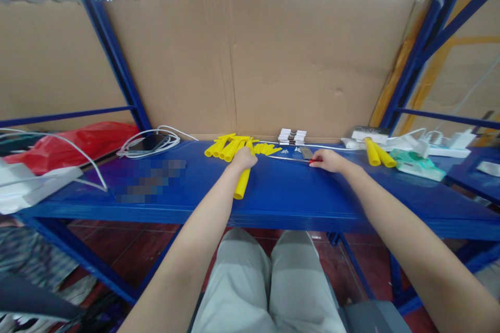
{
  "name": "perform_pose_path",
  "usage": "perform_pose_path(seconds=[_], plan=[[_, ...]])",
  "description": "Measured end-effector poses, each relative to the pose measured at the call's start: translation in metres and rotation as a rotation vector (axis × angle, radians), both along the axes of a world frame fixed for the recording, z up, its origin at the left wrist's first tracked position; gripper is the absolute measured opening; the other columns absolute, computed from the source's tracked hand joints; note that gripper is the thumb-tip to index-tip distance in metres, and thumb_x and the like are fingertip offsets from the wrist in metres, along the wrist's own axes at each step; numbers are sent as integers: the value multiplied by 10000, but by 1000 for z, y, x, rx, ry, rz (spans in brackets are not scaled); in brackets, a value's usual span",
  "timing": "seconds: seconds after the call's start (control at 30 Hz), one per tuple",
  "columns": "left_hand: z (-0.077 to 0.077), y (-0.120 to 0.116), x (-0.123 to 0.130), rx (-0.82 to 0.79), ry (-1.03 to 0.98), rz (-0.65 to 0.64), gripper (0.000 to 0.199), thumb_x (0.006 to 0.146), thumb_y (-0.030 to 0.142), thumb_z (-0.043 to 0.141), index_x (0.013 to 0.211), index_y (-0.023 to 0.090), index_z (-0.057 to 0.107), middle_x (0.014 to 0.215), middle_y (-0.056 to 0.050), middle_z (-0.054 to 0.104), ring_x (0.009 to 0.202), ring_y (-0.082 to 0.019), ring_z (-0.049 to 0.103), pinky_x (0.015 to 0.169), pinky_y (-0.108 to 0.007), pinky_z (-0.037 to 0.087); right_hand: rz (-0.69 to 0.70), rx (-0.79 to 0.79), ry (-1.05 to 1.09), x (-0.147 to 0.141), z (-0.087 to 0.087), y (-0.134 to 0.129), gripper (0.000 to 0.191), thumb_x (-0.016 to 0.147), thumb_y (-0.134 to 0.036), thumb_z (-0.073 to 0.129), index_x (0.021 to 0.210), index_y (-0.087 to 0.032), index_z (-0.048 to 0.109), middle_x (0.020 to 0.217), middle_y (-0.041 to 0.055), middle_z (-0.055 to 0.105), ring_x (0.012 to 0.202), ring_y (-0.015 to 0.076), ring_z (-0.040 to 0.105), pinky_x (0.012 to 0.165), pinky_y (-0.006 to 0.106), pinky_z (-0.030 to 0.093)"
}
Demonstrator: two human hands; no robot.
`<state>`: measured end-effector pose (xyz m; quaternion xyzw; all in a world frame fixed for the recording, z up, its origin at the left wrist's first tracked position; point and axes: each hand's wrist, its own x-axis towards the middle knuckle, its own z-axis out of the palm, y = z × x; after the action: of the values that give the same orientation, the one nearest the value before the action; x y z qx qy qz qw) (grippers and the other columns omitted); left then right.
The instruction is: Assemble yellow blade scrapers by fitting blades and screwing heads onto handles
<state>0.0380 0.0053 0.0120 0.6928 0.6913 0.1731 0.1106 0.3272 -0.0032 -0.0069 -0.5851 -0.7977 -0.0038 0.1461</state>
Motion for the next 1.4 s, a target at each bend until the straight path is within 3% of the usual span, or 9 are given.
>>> perform_pose_path(seconds=[0.3, 0.63, 0.8, 0.93, 1.03, 1.17, 1.4], plan=[[1, -2, 0, 38, -32, -11, 295, 793, 189, 573, 1050, 78, 666, 1085, -191, 696, 1029, -279, 658, 805, -283, 508, -5, 22, 66, 3, 1, -1, 109, 775, -244, 626, 824, -182, 701, 888, 61, 737, 798, 195, 659, 738, 273, 497], [0, -2, 0, -31, -315, -52, 241, 784, 216, 592, 986, 95, 647, 896, -121, 714, 722, -209, 687, 602, -269, 520, -17, -8, 45, 2, 3, -2, 157, 793, -235, 599, 877, -149, 700, 927, 87, 731, 821, 201, 657, 746, 279, 487], [2, -7, 2, -53, -367, -115, 223, 771, 141, 580, 979, 99, 650, 862, -94, 709, 709, -176, 673, 585, -229, 505, -9, 19, 54, 4, 3, -2, 125, 782, -250, 609, 840, -180, 696, 897, 60, 731, 803, 194, 655, 735, 271, 490], [2, -9, 3, -54, -385, -167, 419, 776, 130, 576, 1195, 112, 590, 928, -83, 711, 781, -182, 683, 647, -234, 520, -14, 9, 68, 2, 4, -3, 128, 781, -244, 605, 835, -174, 697, 899, 68, 731, 808, 202, 659, 740, 279, 494], [-1, -8, 2, 5, -269, -201, 546, 766, 126, 603, 1307, 129, 529, 1049, -96, 698, 897, -207, 682, 772, -268, 524, -1, 8, 74, 1, 5, -4, 123, 780, -240, 603, 825, -175, 699, 898, 68, 731, 813, 205, 660, 754, 283, 495], [-6, -8, 1, 130, -39, -296, 509, 758, 171, 653, 1263, 166, 590, 1224, -96, 641, 1125, -247, 603, 957, -303, 456, -4, 10, 85, 0, 6, -5, 118, 782, -241, 608, 826, -176, 696, 908, 68, 730, 822, 201, 660, 771, 281, 497], [-12, -6, 3, 156, -28, -435, 446, 773, 179, 650, 1218, 174, 625, 1278, -89, 623, 1160, -231, 585, 1006, -303, 422, 4, 70, 56, -5, 7, -8, 129, 799, -240, 594, 838, -171, 695, 925, 83, 729, 850, 215, 663, 797, 299, 500]])
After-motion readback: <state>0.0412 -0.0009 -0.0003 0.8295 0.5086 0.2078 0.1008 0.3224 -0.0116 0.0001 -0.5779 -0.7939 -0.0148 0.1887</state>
